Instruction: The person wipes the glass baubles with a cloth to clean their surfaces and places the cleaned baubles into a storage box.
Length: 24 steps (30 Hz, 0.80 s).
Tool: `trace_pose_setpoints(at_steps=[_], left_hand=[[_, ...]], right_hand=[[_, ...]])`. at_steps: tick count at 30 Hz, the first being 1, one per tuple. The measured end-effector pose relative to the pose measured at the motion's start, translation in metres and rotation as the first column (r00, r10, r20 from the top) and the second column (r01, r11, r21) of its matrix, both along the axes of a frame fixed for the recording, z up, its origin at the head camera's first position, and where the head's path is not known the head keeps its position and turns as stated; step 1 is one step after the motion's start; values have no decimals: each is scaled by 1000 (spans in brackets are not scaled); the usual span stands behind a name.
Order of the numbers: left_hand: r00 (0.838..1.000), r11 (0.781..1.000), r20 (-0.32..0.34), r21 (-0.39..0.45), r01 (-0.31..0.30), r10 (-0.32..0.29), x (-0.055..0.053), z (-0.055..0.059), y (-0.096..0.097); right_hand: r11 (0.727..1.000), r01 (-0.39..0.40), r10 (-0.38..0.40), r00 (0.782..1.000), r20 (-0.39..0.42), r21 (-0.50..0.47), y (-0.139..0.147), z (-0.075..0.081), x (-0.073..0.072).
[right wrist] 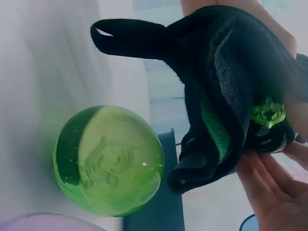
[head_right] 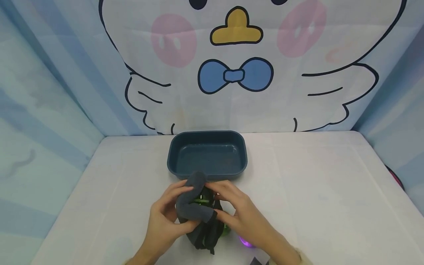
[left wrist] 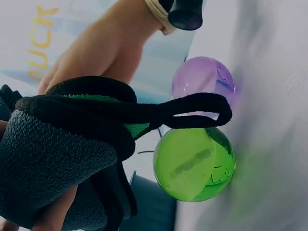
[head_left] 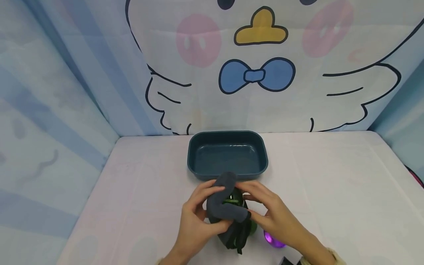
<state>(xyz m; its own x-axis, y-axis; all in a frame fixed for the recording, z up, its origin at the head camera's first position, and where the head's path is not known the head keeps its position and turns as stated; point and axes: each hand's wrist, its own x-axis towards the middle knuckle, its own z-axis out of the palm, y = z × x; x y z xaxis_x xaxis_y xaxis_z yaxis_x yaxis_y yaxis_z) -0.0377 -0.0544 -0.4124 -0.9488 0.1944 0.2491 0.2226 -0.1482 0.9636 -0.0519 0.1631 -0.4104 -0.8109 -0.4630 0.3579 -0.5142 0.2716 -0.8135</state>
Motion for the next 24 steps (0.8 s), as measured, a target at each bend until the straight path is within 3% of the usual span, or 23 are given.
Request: trace_pose_setpoints(at_steps=[3, 12, 15, 17, 24], left_hand=[[1000, 1000, 14, 26, 4, -4, 0, 0, 0], [997, 994, 50, 93, 52, -57, -2, 1, -5], [996, 991, 23, 105, 85, -88, -2, 2, -8], [994, 988, -7, 112, 111, -111, -2, 1, -9], [982, 984, -123, 90, 156, -145, -2, -1, -10]], right_hand=[[1000, -11, 10, 1000, -15, -28, -1, 1, 1], [998, -51, 42, 976, -214, -38, -1, 5, 1], [997, -56, 42, 966, -254, -48, -1, 6, 0], [996, -59, 41, 969, -244, -64, 0, 7, -1], [995, -32, 24, 996, -82, -97, 1, 8, -1]])
